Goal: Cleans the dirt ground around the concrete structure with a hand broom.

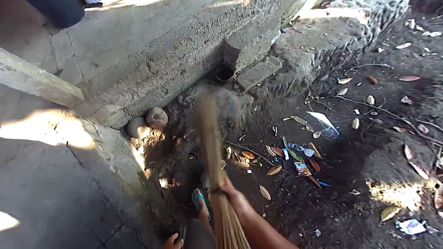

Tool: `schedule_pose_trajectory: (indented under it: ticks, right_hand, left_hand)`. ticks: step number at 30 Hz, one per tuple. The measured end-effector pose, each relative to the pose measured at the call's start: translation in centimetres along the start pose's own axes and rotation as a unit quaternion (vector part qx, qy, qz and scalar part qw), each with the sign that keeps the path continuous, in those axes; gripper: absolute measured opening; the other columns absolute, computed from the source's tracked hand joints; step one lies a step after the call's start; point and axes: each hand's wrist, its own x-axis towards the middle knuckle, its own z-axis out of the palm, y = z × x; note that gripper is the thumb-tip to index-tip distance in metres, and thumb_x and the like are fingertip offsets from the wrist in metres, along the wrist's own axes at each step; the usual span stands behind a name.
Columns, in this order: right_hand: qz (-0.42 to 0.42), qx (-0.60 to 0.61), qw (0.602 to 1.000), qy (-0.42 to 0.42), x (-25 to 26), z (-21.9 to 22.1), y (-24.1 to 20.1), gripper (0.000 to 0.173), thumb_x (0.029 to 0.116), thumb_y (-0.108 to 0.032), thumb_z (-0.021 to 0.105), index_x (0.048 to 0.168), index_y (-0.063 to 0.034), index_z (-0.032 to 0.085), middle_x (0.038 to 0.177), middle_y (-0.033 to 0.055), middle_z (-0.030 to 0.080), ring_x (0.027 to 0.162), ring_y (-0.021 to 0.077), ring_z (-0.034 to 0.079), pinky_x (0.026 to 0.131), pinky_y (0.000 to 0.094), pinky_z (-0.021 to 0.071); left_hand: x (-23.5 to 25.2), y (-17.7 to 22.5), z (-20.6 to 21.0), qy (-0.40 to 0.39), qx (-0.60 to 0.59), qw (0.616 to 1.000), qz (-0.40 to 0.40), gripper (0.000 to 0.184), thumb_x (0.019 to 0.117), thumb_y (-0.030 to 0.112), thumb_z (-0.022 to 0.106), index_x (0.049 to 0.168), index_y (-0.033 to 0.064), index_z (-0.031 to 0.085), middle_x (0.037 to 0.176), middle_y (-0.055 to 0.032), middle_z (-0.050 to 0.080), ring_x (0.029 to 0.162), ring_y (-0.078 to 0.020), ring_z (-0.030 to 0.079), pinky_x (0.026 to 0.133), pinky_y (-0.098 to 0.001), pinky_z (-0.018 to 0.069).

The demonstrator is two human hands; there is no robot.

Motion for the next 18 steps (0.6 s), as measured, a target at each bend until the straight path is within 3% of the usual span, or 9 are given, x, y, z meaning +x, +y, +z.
schedule_pose_trajectory:
  ticks: [3,4,5,7,10,12,14,16,18]
  right_hand:
    - [0.105,-0.043,0.99,-0.084,4.1,0.5,1.7,0.072,0.1049,-0.021,0.047,0.165,-0.0263,0.007,0.118,0.0189,0.063,0.081,0.0272,0.068,0.07,0.0439,0.0595]
    - [0.113,-0.069,0.988,-0.084,5.4,-0.1,1.5,0.067,0.1063,-0.023,0.045,0.164,-0.0224,0.011,0.113,0.0187,0.064,0.082,0.0272,0.068,0.071,0.0444,0.0591]
    - [0.104,-0.084,0.988,-0.073,6.2,-1.6,0.9,0.056,0.1078,-0.023,0.042,0.159,-0.0168,0.021,0.106,0.0174,0.066,0.08,0.0262,0.068,0.071,0.044,0.0591]
    - [0.051,-0.035,0.998,-0.027,6.2,-6.8,-1.1,0.035,0.1084,-0.026,0.036,0.138,-0.0094,0.047,0.093,0.0116,0.068,0.076,0.0205,0.068,0.067,0.039,0.0592]
    - [-0.029,0.098,0.994,0.041,2.5,-13.6,-5.0,0.04,0.1069,-0.034,0.027,0.117,-0.0077,0.056,0.089,0.0088,0.068,0.074,0.0178,0.069,0.064,0.0337,0.0601]
    - [-0.105,0.073,0.984,0.124,-0.8,-13.7,-5.5,0.037,0.1096,-0.032,0.025,0.125,-0.0112,0.051,0.088,0.0084,0.069,0.072,0.0181,0.07,0.063,0.034,0.0606]
    - [-0.157,0.019,0.971,0.179,-3.3,-11.1,-4.8,0.044,0.1117,-0.032,0.027,0.154,-0.02,0.029,0.099,0.0069,0.066,0.079,0.0167,0.069,0.069,0.0346,0.0606]
    - [-0.165,-0.001,0.969,0.184,-4.8,-8.2,-2.7,0.045,0.1106,-0.031,0.027,0.154,-0.0205,0.028,0.1,0.0058,0.069,0.079,0.0161,0.071,0.068,0.0346,0.0618]
    - [-0.123,-0.009,0.986,0.114,-6.2,-6.1,0.1,0.046,0.1073,-0.032,0.026,0.151,-0.0191,0.029,0.1,0.0074,0.07,0.078,0.0187,0.072,0.067,0.0365,0.0626]
  left_hand:
    - [-0.7,3.7,2.9,0.022,-0.046,0.997,0.055,0.056,0.1043,0.029,0.06,0.152,0.0013,0.048,0.152,-0.0252,0.05,0.142,-0.0388,0.049,0.119,-0.0557,0.0375]
    - [-1.5,4.5,3.7,0.022,-0.064,0.995,0.071,0.055,0.1049,0.027,0.059,0.152,0.0019,0.047,0.154,-0.0247,0.048,0.142,-0.0384,0.048,0.119,-0.055,0.0375]
    - [-2.2,4.6,4.3,0.02,-0.072,0.994,0.084,0.054,0.105,0.025,0.059,0.152,0.0022,0.046,0.156,-0.0245,0.046,0.143,-0.0381,0.047,0.119,-0.0544,0.0376]
    - [-3.5,3.3,4.9,0.025,-0.059,0.993,0.098,0.054,0.1038,0.023,0.06,0.152,0.0016,0.048,0.157,-0.0246,0.044,0.145,-0.0374,0.045,0.12,-0.0526,0.0369]
    - [-4.5,-1.4,5.1,0.047,-0.072,0.995,0.047,0.054,0.103,0.023,0.062,0.149,-0.0029,0.049,0.15,-0.0285,0.051,0.139,-0.0407,0.051,0.117,-0.0548,0.0401]
    - [-5.0,-5.5,5.0,0.046,-0.071,0.996,-0.014,0.056,0.1039,0.026,0.061,0.149,-0.0048,0.047,0.147,-0.0301,0.052,0.138,-0.0426,0.051,0.116,-0.0566,0.0396]
    - [-3.9,-8.9,4.6,0.044,-0.055,0.997,-0.04,0.056,0.104,0.028,0.06,0.148,-0.0045,0.049,0.146,-0.0301,0.054,0.137,-0.0426,0.052,0.116,-0.0574,0.0395]
    - [-2.6,-11.4,4.6,0.055,-0.07,0.995,-0.054,0.056,0.1036,0.03,0.06,0.148,-0.0013,0.051,0.146,-0.0278,0.055,0.137,-0.0413,0.052,0.116,-0.0576,0.0403]
    - [-3.2,-11.7,4.7,0.062,-0.114,0.99,-0.051,0.056,0.104,0.029,0.061,0.15,-0.0006,0.049,0.148,-0.0272,0.053,0.138,-0.0403,0.052,0.116,-0.0565,0.0403]
